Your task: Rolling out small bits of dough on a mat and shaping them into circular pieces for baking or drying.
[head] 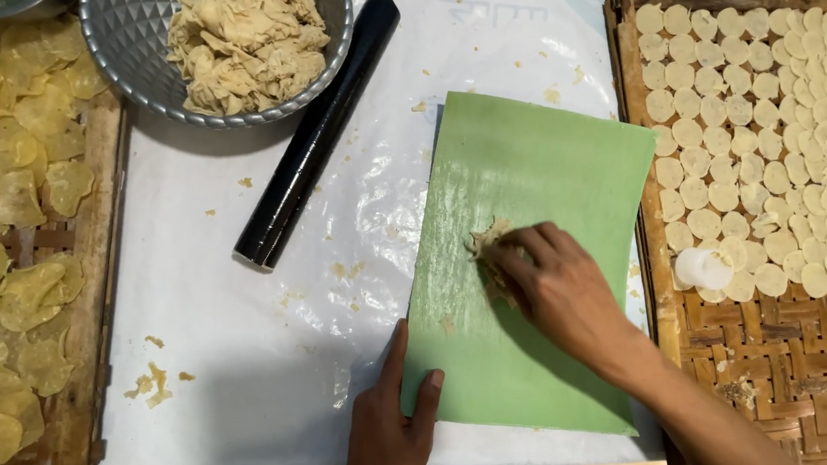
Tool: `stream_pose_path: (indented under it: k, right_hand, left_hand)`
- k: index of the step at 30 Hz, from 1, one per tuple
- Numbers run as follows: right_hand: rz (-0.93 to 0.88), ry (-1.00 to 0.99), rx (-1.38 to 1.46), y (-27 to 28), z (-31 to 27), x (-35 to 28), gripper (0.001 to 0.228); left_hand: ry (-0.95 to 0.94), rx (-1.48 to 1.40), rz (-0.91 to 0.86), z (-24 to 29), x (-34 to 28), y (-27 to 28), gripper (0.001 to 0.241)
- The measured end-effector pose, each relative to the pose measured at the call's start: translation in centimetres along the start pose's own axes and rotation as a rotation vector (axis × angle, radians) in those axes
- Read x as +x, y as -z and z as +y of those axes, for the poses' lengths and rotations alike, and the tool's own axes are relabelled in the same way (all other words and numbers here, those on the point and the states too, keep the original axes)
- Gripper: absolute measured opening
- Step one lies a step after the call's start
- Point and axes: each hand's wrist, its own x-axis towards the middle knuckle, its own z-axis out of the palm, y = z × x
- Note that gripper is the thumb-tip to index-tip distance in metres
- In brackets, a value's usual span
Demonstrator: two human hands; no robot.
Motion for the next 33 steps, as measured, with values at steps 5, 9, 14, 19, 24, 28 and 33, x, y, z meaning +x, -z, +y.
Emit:
stream_pose_path:
  k: [5, 9, 14, 19, 24, 28, 33]
  right_hand:
    - [0.066, 0.053, 0.191, 0.9, -4.3, -0.6, 0.023]
    - [0.015, 0.166, 0.378, 0.9, -6.4, -0.1, 0.022]
    - [-0.048, 0.106, 0.338, 0.4, -5.2, -0.6, 0.017]
    - [0.050, -0.103, 0.309, 0.0, -1.2, -1.3, 0.033]
    - [0.018, -0.090, 0.175, 1.9, -0.6, -0.8, 0.051]
    - [0.024, -0.075, 0.212, 4.2, -1.2, -0.7, 0.057]
    - [-0.086, -0.076, 0.332, 2.4, 0.4, 0.2, 0.078]
  left_hand:
    - [-0.112, -0.034, 0.064, -0.5, 0.1, -0.4, 0.075]
    - [-0.059, -0.009, 0.041, -0.7, 0.2, -0.5, 0.076]
    - [-0.089, -0.014, 0.050, -0.6, 0.1, -0.5, 0.075]
    - [-0.072, -0.033, 0.038, -0.4, 0.0, -0.4, 0.075]
    - [0.003, 0.079, -0.028, 0.0, 0.0, 0.3, 0.079]
    - [0.030, 0.133, -0.061, 0.6, 0.0, 0.8, 0.079]
    - [0.000, 0.178, -0.048, 0.5, 0.0, 0.6, 0.079]
